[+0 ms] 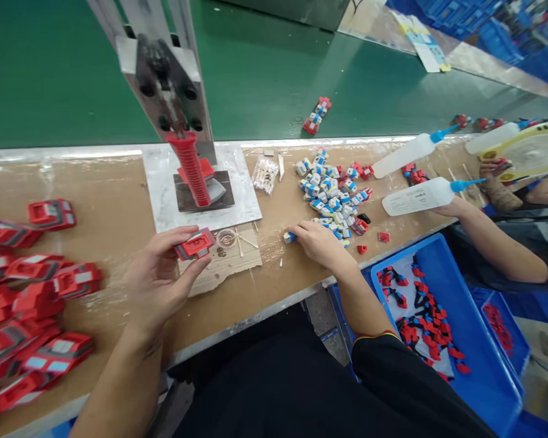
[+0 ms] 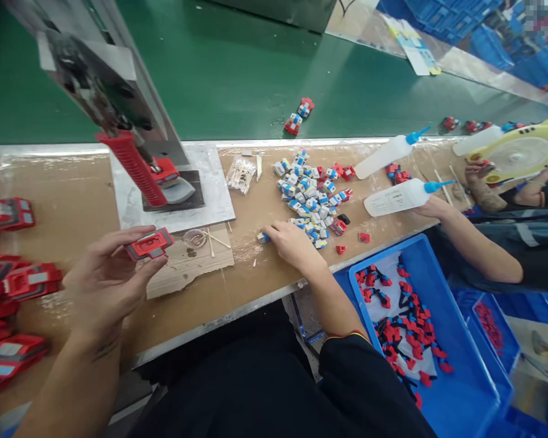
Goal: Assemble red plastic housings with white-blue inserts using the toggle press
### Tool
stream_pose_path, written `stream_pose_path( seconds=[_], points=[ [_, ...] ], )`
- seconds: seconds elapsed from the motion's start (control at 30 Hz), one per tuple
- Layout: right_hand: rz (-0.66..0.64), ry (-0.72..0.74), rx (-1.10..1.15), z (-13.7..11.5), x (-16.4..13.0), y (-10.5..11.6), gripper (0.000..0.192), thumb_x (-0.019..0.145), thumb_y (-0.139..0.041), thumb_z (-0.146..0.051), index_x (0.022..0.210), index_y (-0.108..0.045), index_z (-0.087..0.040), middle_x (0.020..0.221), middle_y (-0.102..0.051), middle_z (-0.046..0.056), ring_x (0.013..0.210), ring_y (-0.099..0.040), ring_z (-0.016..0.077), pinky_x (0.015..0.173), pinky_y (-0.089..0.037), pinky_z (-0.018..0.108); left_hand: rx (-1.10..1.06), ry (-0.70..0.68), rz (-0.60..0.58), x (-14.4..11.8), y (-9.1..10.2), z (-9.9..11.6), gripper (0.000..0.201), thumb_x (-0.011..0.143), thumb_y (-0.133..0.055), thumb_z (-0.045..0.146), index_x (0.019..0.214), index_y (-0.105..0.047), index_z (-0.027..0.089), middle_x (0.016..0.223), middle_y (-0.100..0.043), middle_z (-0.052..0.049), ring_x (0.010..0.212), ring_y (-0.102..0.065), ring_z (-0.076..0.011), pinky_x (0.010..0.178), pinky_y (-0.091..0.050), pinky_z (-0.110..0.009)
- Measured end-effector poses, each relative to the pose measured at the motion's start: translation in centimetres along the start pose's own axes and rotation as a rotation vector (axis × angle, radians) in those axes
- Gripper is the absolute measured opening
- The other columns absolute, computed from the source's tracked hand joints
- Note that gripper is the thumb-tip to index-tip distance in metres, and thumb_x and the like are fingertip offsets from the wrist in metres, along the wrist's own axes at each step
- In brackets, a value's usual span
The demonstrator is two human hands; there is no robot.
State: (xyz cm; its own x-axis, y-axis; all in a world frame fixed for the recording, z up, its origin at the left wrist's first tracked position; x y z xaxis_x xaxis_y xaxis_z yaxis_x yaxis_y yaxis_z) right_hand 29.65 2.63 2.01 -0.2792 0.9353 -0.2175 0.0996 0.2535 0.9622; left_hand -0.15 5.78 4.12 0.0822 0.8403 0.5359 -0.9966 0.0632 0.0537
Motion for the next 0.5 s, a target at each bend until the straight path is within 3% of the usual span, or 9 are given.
stream_pose_path(
  seconds=[0.07, 0.13, 0.27, 0.37, 0.5],
  points=[
    [0.046, 0.0, 0.07, 0.1, 0.0, 0.4, 0.026, 0.1, -0.054, -0.011, 0.117, -0.071, -0.019, 0.107, -0.075, 0.013, 0.1, -0.07, 0.026, 0.088, -0.054, 0.037, -0.002, -0.035, -0.01, 0.0, 0.0, 0.2, 0.057, 0.078, -0.091, 0.016, 0.128, -0.074, 0.04, 0.121, -0.08, 0.004, 0.11, -0.078, -0.0252, 0.088, -0.075, -0.043],
    [0.177, 0.015, 0.208, 0.0, 0.0, 1.5, 0.02, 0.099, -0.059, -0.015, 0.115, -0.07, -0.018, 0.112, -0.074, 0.014, 0.105, -0.07, 0.0262, 0.092, -0.056, 0.039, -0.001, -0.017, -0.02, -0.1, -0.1, 0.1, 0.056, 0.079, -0.091, 0.02, 0.127, -0.073, 0.041, 0.121, -0.08, 0.004, 0.111, -0.079, -0.0275, 0.088, -0.075, -0.046],
    [0.415, 0.141, 0.739, -1.6, 1.1, 3.8, 0.022, 0.097, -0.065, -0.027, 0.117, -0.066, -0.017, 0.111, -0.075, 0.01, 0.092, -0.072, 0.0181, 0.085, -0.061, 0.035, -0.006, 0.09, -0.029, -0.6, -0.3, -0.8, 0.048, 0.083, -0.086, 0.019, 0.125, -0.073, 0.037, 0.124, -0.079, 0.001, 0.117, -0.077, -0.0294, 0.093, -0.073, -0.046],
    [0.445, 0.218, 1.082, -3.4, 3.0, 5.1, 0.032, 0.094, -0.072, -0.043, 0.116, -0.066, -0.02, 0.104, -0.074, 0.005, 0.087, -0.072, 0.0148, 0.08, -0.061, 0.03, -0.025, 0.075, -0.012, -0.9, -0.6, -0.9, 0.046, 0.083, -0.087, 0.017, 0.123, -0.071, 0.033, 0.128, -0.078, -0.002, 0.117, -0.078, -0.0248, 0.093, -0.072, -0.038],
    [0.483, 0.267, 1.292, -4.9, 4.9, 5.9, 0.047, 0.082, -0.083, -0.059, 0.106, -0.065, -0.023, 0.097, -0.071, 0.002, 0.087, -0.071, 0.0151, 0.078, -0.061, 0.029, -0.023, 0.055, -0.007, -1.0, -0.7, -1.0, 0.039, 0.089, -0.084, 0.023, 0.124, -0.066, 0.027, 0.131, -0.076, -0.009, 0.118, -0.078, -0.0238, 0.092, -0.069, -0.034]
  ],
)
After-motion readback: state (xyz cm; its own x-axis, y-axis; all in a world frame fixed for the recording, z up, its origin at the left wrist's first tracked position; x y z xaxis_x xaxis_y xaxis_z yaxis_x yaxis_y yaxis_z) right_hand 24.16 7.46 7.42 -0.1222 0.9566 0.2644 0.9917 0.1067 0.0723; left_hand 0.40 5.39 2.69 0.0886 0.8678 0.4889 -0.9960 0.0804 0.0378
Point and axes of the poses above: each hand's wrist, its own x-axis towards the middle knuckle, its own y-axis out of the back of the hand, z = x × y, the point moved 7 cm from there along x, towards the middle knuckle
